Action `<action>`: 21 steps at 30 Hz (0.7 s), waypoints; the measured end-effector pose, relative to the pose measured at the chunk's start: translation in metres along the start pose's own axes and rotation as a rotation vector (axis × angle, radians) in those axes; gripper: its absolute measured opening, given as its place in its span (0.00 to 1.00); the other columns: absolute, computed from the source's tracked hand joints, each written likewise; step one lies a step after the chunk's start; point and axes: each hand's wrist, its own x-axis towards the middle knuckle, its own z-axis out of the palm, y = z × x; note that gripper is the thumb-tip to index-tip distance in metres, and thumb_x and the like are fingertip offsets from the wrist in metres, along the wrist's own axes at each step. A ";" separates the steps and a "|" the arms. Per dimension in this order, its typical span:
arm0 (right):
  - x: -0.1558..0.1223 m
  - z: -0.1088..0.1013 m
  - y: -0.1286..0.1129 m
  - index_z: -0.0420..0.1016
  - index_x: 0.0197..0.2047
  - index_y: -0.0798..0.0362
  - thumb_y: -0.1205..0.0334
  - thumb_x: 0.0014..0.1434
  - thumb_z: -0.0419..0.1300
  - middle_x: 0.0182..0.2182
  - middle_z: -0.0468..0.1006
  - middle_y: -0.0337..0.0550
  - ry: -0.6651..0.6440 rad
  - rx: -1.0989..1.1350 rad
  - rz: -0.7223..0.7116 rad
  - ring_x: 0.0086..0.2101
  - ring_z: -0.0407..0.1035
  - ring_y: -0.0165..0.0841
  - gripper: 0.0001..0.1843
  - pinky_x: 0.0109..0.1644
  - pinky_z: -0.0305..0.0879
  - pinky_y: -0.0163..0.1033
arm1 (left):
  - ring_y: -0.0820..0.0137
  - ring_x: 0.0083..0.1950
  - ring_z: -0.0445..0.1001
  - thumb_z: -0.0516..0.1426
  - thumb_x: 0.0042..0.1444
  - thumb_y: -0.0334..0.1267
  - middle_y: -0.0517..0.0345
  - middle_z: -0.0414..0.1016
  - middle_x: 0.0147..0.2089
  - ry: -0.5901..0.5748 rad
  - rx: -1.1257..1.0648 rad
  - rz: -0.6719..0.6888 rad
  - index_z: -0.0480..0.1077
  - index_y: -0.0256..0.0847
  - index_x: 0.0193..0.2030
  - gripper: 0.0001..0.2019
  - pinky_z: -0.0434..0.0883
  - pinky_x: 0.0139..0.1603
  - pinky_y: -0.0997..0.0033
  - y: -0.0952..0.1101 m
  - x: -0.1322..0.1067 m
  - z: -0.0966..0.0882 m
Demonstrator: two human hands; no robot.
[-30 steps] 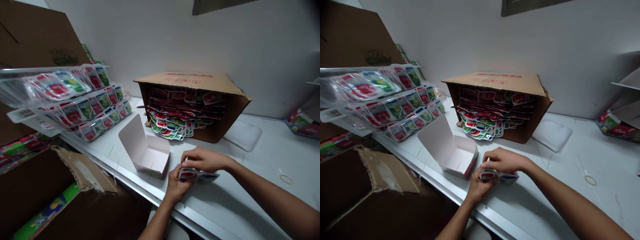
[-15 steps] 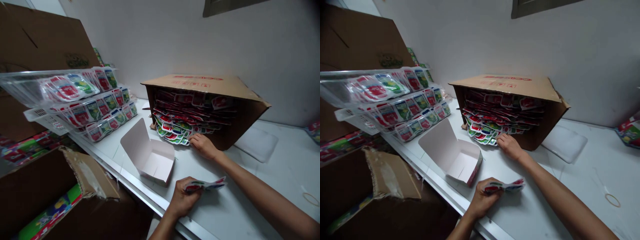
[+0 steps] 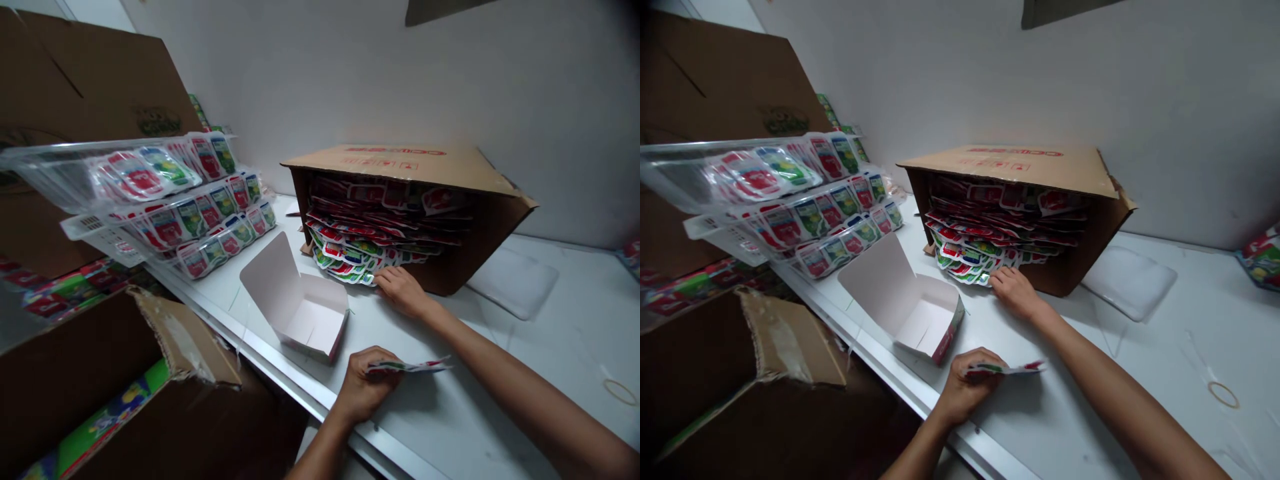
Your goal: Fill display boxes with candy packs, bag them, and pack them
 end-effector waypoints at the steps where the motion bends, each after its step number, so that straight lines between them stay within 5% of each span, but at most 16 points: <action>1: 0.002 0.004 -0.001 0.75 0.44 0.55 0.68 0.63 0.55 0.48 0.76 0.53 0.009 0.010 0.001 0.46 0.65 0.41 0.09 0.47 0.56 0.42 | 0.65 0.35 0.77 0.62 0.51 0.33 0.48 0.80 0.35 0.000 0.005 0.008 0.79 0.35 0.34 0.05 0.71 0.38 0.70 -0.001 0.000 0.001; 6: 0.029 0.022 -0.001 0.76 0.37 0.52 0.70 0.63 0.54 0.42 0.79 0.49 0.095 0.112 0.042 0.43 0.67 0.40 0.10 0.49 0.58 0.45 | 0.65 0.36 0.78 0.62 0.50 0.31 0.48 0.81 0.35 -0.007 0.013 0.031 0.79 0.35 0.34 0.05 0.72 0.39 0.70 -0.005 -0.001 0.001; 9: 0.029 0.014 0.000 0.73 0.35 0.51 0.67 0.64 0.53 0.41 0.79 0.46 0.164 0.212 0.074 0.46 0.67 0.38 0.09 0.51 0.60 0.43 | 0.65 0.36 0.78 0.62 0.51 0.31 0.48 0.81 0.35 0.000 0.015 0.022 0.79 0.35 0.34 0.05 0.72 0.39 0.70 -0.003 -0.001 0.000; 12: 0.006 -0.009 -0.001 0.69 0.37 0.51 0.63 0.67 0.50 0.40 0.78 0.45 0.247 0.293 0.179 0.43 0.70 0.35 0.08 0.48 0.64 0.39 | 0.65 0.36 0.78 0.62 0.52 0.32 0.48 0.81 0.35 0.009 0.014 0.015 0.79 0.35 0.34 0.05 0.72 0.39 0.69 -0.002 0.000 -0.001; 16: -0.039 -0.040 -0.014 0.63 0.43 0.51 0.59 0.70 0.44 0.27 0.71 0.37 0.342 0.364 0.449 0.25 0.66 0.30 0.09 0.31 0.63 0.33 | 0.65 0.37 0.77 0.62 0.53 0.33 0.49 0.79 0.35 -0.022 0.035 0.037 0.78 0.37 0.35 0.04 0.72 0.41 0.68 -0.005 0.002 -0.001; 21: -0.082 -0.052 -0.044 0.62 0.40 0.49 0.52 0.68 0.46 0.26 0.65 0.35 0.331 0.620 0.662 0.26 0.63 0.30 0.11 0.31 0.61 0.33 | 0.54 0.63 0.64 0.65 0.49 0.32 0.47 0.64 0.61 0.159 0.248 0.115 0.79 0.42 0.35 0.05 0.61 0.64 0.51 -0.012 0.002 -0.002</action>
